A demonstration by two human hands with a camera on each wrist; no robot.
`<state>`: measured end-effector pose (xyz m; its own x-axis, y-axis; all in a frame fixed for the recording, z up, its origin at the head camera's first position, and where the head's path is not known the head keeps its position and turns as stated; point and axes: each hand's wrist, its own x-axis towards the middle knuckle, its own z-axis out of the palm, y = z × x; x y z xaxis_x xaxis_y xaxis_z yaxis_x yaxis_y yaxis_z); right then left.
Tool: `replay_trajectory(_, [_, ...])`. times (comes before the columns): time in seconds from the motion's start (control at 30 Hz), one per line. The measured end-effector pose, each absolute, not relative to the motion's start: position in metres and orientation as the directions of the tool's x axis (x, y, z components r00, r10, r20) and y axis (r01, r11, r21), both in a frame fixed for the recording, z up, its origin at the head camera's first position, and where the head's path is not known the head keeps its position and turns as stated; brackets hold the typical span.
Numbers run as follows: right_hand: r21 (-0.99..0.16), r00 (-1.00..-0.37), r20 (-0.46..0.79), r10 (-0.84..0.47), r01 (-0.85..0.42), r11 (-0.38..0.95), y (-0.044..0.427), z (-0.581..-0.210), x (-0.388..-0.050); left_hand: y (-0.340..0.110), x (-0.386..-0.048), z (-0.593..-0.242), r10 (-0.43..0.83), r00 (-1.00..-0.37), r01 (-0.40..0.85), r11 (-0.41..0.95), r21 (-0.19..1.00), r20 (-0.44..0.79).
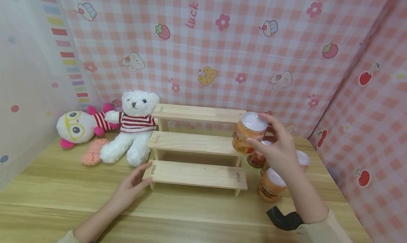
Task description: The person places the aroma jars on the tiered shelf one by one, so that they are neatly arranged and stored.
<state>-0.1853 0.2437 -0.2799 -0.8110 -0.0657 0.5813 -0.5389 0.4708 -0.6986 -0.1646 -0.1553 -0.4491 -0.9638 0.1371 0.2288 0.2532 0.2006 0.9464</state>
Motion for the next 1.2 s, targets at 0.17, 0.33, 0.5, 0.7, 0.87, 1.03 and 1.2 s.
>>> replay_trajectory(0.17, [-0.716, -0.813, 0.571, -0.117, -0.562, 0.414, 0.220, -0.273, -0.198, -0.155, -0.164, -0.449, 0.142, -0.962, 0.257, 0.198, 0.946, 0.232])
replay_trajectory(0.33, [-0.747, -0.826, 0.548, -0.134, -0.555, 0.366, 0.193, -0.264, -0.210, -0.156, -0.164, -0.449, 0.144, -0.961, 0.260, 0.191, 0.946, 0.235])
replay_trajectory(0.5, [-0.795, -0.853, 0.496, -0.162, -0.521, 0.310, 0.166, -0.257, -0.223, -0.157, -0.165, -0.450, 0.140, -0.963, 0.253, 0.194, 0.948, 0.229])
replay_trajectory(0.7, [-0.797, -0.835, 0.520, -0.179, -0.550, 0.249, 0.138, -0.253, -0.238, -0.156, -0.165, -0.450, 0.139, -0.963, 0.254, 0.199, 0.946, 0.230])
replay_trajectory(0.87, [-0.804, -0.832, 0.525, -0.178, -0.554, 0.218, 0.119, -0.251, -0.246, -0.154, -0.165, -0.449, 0.139, -0.963, 0.256, 0.200, 0.946, 0.231])
replay_trajectory(1.03, [-0.813, -0.835, 0.522, -0.174, -0.548, 0.196, 0.102, -0.250, -0.253, -0.154, -0.165, -0.450, 0.142, -0.965, 0.247, 0.197, 0.949, 0.222])
replay_trajectory(1.2, [-0.832, -0.855, 0.494, -0.159, -0.518, 0.197, 0.087, -0.248, -0.261, -0.155, -0.166, -0.451, 0.141, -0.964, 0.251, 0.206, 0.946, 0.225])
